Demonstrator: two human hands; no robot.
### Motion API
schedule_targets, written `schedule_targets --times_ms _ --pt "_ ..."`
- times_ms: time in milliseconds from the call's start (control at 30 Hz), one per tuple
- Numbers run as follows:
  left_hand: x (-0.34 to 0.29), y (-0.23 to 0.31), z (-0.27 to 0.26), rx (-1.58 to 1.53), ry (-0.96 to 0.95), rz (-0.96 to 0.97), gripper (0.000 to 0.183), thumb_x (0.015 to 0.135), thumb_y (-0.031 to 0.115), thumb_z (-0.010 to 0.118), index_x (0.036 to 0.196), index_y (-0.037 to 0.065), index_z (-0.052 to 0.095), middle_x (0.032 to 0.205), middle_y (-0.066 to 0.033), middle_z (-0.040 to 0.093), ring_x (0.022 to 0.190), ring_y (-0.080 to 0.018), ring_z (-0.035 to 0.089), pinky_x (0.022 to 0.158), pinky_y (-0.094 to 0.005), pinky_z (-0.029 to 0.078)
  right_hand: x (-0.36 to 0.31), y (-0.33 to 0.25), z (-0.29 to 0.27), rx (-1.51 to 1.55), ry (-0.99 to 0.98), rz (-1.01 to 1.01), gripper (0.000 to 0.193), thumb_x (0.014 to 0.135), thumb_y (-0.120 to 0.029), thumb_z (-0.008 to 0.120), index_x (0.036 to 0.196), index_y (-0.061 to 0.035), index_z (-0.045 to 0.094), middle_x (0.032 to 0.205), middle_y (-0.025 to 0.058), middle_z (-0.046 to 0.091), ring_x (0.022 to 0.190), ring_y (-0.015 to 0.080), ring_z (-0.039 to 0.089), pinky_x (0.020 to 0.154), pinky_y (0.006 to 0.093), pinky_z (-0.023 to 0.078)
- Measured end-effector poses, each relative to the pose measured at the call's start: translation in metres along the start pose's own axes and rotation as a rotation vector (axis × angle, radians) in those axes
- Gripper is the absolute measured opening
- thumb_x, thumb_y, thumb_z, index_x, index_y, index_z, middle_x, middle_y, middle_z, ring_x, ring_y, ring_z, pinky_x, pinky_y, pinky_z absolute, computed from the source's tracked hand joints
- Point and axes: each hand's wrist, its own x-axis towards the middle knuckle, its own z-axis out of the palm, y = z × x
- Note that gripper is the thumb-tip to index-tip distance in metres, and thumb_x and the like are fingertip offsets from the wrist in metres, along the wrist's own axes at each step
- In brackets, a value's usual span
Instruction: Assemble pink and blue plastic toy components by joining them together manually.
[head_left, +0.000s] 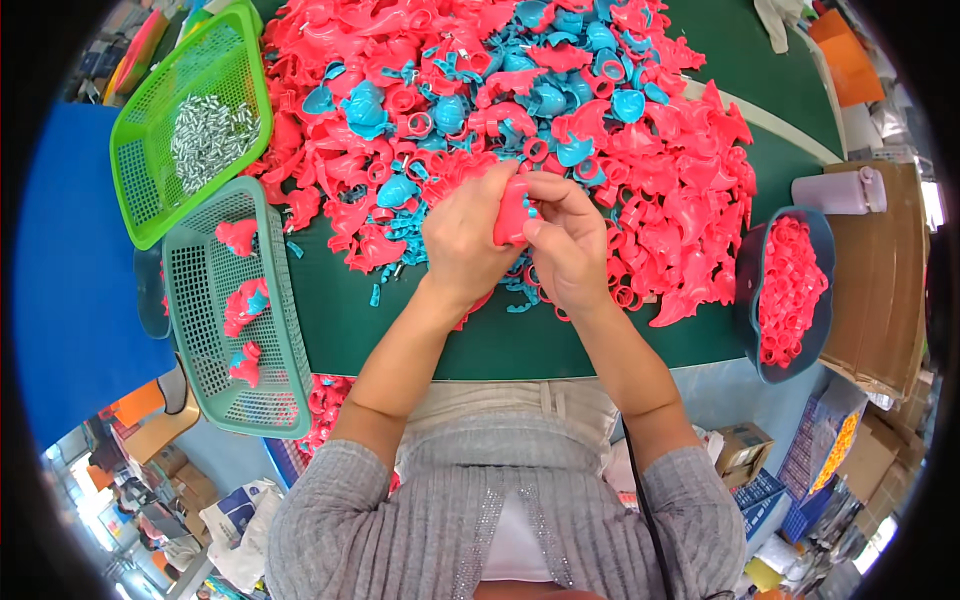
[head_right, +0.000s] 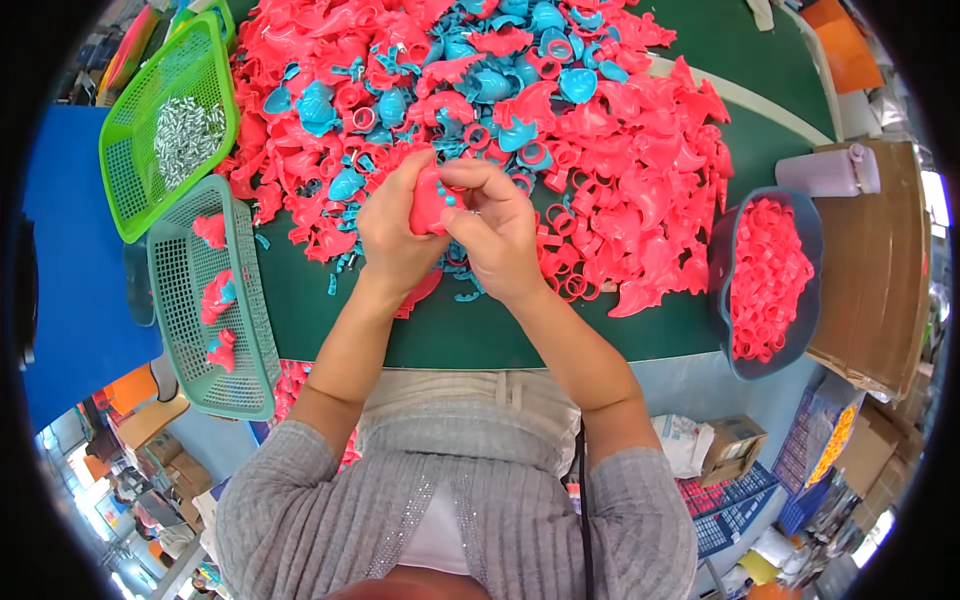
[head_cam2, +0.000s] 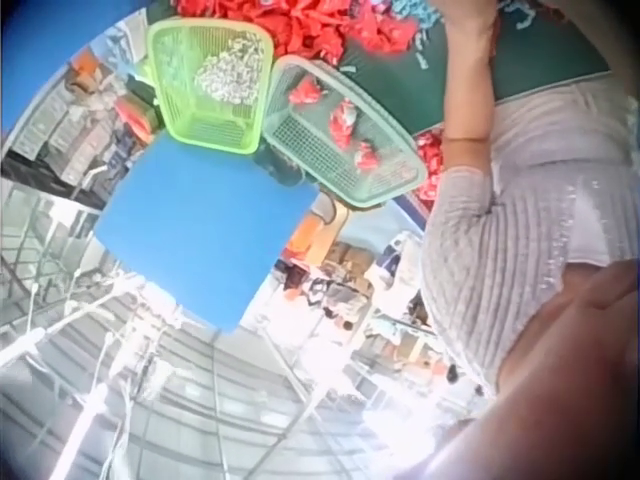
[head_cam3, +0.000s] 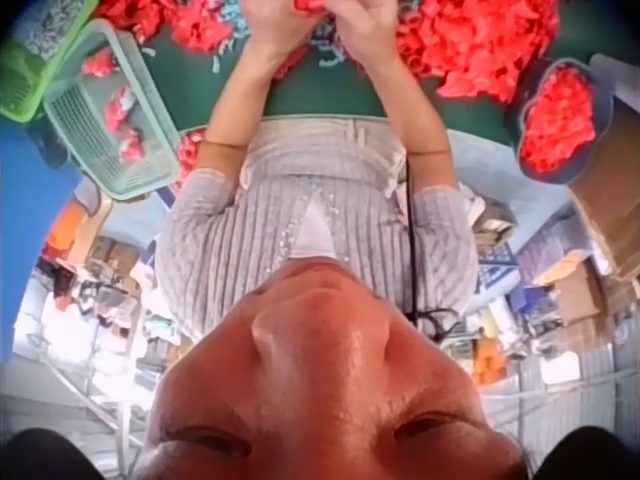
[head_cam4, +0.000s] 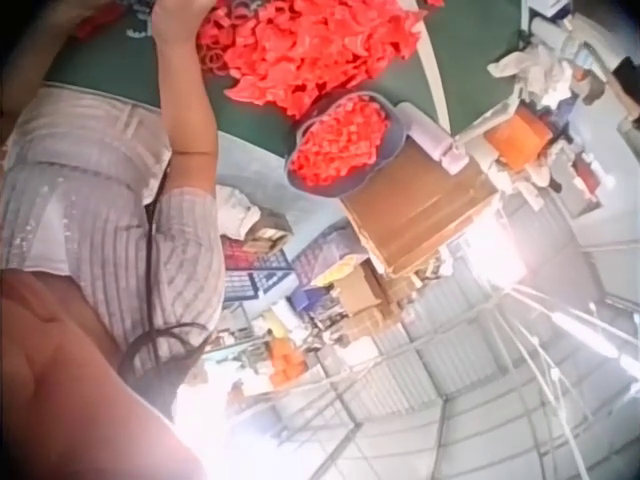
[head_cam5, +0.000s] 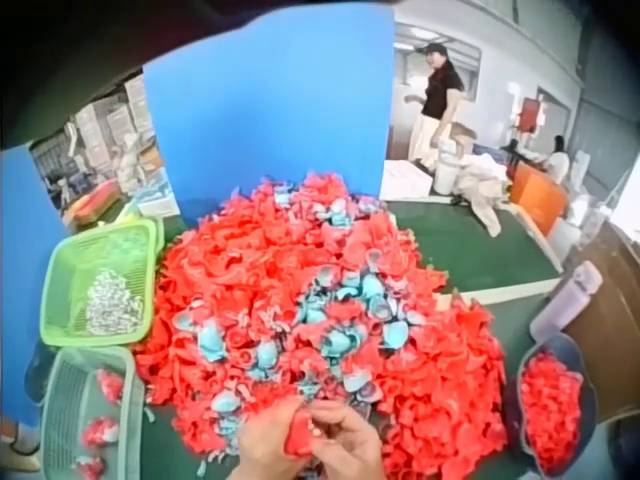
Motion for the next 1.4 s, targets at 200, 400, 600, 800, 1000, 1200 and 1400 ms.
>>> schedule_targets --times_ms 200,400,600,800,1000,1200,1400 --pt "-0.004 0.005 0.002 0.009 -0.026 -0.024 0.055 0.061 0.006 0.077 0.113 -0.001 0.059 0.095 -0.0165 0.067 0.08 -0.0306 0.068 0.067 -0.0339 0.055 -0.003 0.001 0.0 -0.015 0.041 0.003 0.028 0.082 -0.003 0.062 0.108 0.0015 0.056 0.117 0.0108 0.054 0.106 0.0183 0.054 0.096 0.034 0.043" --pt "-0.006 0.021 -0.004 -0.237 -0.13 -0.187 0.067 0.059 0.013 0.082 0.118 0.001 0.054 0.096 -0.0127 0.066 0.079 -0.0271 0.067 0.067 -0.0317 0.055 -0.006 -0.013 0.003 -0.078 0.037 -0.01 0.032 0.081 -0.008 0.066 0.11 0.0027 0.058 0.115 0.0086 0.052 0.105 0.0159 0.052 0.092 0.0301 0.043" --pt "-0.001 0.03 -0.026 -0.316 -0.116 -0.273 0.072 0.057 0.01 0.084 0.12 -0.001 0.052 0.109 -0.0134 0.063 0.094 -0.0216 0.065 0.08 -0.0328 0.055 -0.006 -0.035 0.009 -0.382 -0.322 -0.231 0.061 0.075 -0.011 0.071 0.129 0.0061 0.049 0.127 0.0164 0.045 0.118 0.0236 0.045 0.097 0.0342 0.04" --pt "-0.005 0.025 -0.028 -0.311 -0.113 -0.258 0.072 0.057 0.011 0.085 0.12 -0.002 0.053 0.109 -0.0145 0.063 0.094 -0.0233 0.066 0.08 -0.033 0.055 -0.008 -0.032 0.007 -0.411 -0.322 -0.224 0.061 0.074 -0.007 0.072 0.129 0.0073 0.049 0.127 0.0172 0.046 0.117 0.0244 0.047 0.097 0.0344 0.041" --pt "-0.006 0.022 -0.029 -0.289 -0.104 -0.24 0.072 0.056 0.012 0.085 0.118 -0.002 0.053 0.108 -0.0158 0.063 0.094 -0.0259 0.066 0.08 -0.0337 0.055 -0.009 -0.025 0.005 -0.436 -0.302 -0.222 0.063 0.074 -0.012 0.069 0.129 0.0077 0.048 0.131 0.02 0.044 0.115 0.0238 0.049 0.098 0.0346 0.039" --pt "-0.003 0.018 -0.024 -0.218 -0.025 -0.107 0.064 0.06 0.015 0.083 0.114 -0.003 0.054 0.098 -0.0166 0.065 0.077 -0.0294 0.068 0.062 -0.0335 0.055 -0.008 -0.024 0.005 -0.379 -0.309 -0.222 0.059 0.075 -0.003 0.07 0.129 0.0071 0.049 0.128 0.0176 0.046 0.118 0.0244 0.048 0.097 0.0343 0.042" --pt "-0.005 0.018 -0.023 -0.224 -0.06 -0.171 0.067 0.058 0.014 0.085 0.115 -0.002 0.055 0.102 -0.0159 0.065 0.085 -0.028 0.067 0.07 -0.0336 0.055 -0.008 -0.025 0.005 -0.377 -0.301 -0.205 0.057 0.075 -0.001 0.069 0.129 0.0066 0.049 0.129 0.0179 0.045 0.119 0.0247 0.047 0.099 0.0352 0.042"
